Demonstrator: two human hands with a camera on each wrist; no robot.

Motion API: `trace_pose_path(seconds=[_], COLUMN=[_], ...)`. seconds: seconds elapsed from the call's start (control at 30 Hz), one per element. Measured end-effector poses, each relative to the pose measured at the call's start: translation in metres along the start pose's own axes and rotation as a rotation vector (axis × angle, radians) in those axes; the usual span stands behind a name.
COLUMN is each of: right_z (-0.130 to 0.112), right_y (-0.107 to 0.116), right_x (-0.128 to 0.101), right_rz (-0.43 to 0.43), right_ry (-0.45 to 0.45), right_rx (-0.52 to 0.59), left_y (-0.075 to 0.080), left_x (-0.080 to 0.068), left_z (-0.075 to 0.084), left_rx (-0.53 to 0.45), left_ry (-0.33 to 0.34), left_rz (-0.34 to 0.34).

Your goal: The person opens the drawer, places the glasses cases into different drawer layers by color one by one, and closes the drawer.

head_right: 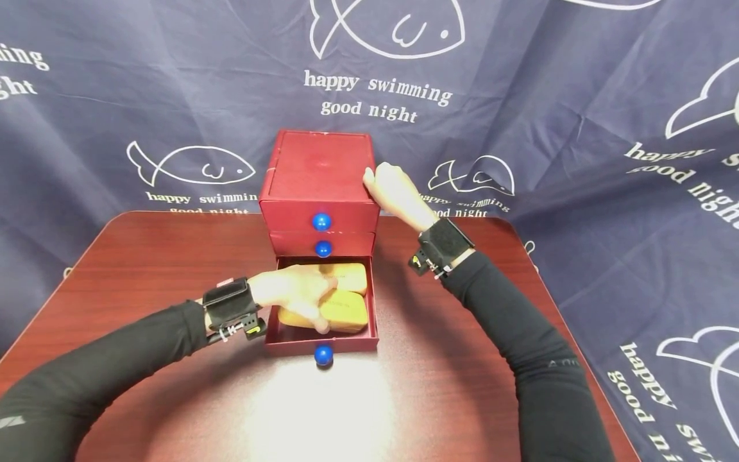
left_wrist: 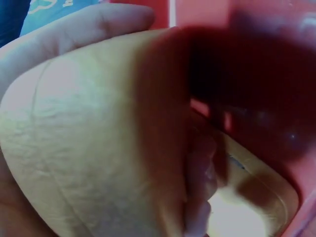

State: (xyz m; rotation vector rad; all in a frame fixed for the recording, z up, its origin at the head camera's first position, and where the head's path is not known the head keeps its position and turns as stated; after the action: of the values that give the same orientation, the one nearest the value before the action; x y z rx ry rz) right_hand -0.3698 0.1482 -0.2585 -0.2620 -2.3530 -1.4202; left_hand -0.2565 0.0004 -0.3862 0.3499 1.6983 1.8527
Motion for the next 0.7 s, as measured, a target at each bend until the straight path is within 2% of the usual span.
trace_pose_path(seconds=[0.3, 0.57, 0.7], right_z=[-0.001, 0.0, 0.0], right_y=[0.0, -0.001, 0.0], right_x=[0.0, 0.001, 0.0], right_rz=[0.008, 0.005, 0.006], right_ry=[0.013, 0.017, 0.019], right_rx=[-0.001, 0.001, 0.002], left_y=[-0.004, 0.0, 0.003], left_x=[-0.006, -0.013, -0.014], left_z=[0.002, -0.002, -0.002], left_rx=[-0.063, -0.008, -0.019], left_ry=[-0.017, -0.049, -0.064], left_rz=[0.046, 0.054, 0.077])
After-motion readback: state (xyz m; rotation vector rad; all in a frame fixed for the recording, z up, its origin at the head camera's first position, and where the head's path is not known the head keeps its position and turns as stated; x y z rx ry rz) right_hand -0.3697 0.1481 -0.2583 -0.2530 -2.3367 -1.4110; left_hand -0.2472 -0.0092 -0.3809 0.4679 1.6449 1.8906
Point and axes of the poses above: each hand's wrist, its own x-axis towards the middle knuckle, its own y-axis out of the back of the hand, z = x × y, the point moved 6 cm from there along x, towards the middle knuckle, and after that the axes turned 15 degrees about z, right-handed, at the moved point
